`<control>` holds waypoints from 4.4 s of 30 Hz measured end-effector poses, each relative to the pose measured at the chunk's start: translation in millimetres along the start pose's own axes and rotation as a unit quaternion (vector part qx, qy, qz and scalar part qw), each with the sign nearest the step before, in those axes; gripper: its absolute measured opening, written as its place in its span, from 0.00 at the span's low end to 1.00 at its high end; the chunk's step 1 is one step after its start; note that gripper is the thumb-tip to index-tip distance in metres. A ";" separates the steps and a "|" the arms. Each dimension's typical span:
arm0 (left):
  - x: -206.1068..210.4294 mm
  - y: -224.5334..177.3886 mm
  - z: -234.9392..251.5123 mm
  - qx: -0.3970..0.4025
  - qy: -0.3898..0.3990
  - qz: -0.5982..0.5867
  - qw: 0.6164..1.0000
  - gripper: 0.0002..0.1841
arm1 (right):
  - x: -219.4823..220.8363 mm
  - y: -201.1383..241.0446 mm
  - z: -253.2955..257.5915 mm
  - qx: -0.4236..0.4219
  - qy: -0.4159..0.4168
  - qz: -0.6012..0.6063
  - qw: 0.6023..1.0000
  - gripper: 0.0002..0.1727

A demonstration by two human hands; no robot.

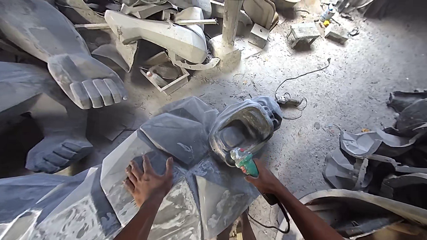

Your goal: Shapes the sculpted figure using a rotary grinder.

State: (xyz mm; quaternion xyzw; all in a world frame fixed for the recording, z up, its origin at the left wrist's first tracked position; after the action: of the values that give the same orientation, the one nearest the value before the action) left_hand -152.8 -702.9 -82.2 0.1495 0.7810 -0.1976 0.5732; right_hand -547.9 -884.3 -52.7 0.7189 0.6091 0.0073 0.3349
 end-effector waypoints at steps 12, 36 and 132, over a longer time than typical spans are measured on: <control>-2.3 0.0 -0.4 -0.004 0.009 -0.004 1.000 0.58 | -42.5 -20.2 -13.5 0.131 -0.107 -0.211 0.963 0.39; -4.9 -0.9 -5.6 -0.046 0.035 -0.011 0.998 0.58 | -72.7 5.3 -34.3 0.099 -0.173 -0.469 0.860 0.35; -8.0 -2.0 -3.5 -0.029 0.019 -0.048 0.998 0.53 | 14.5 61.0 17.4 0.071 0.044 0.366 0.927 0.35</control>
State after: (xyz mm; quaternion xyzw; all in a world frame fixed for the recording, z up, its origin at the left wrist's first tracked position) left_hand -154.2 -703.0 -73.3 0.0992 0.8034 -0.1990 0.5523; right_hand -483.8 -881.8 -42.0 0.9127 0.3164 0.1182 0.2301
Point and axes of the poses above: each hand's wrist, its own z-axis towards the middle knuckle, its own x-axis out of the palm, y = z × x, the point moved 5 cm from there along z, towards the middle knuckle, and after that the axes turned 6 degrees about y, right-handed, at the moved point
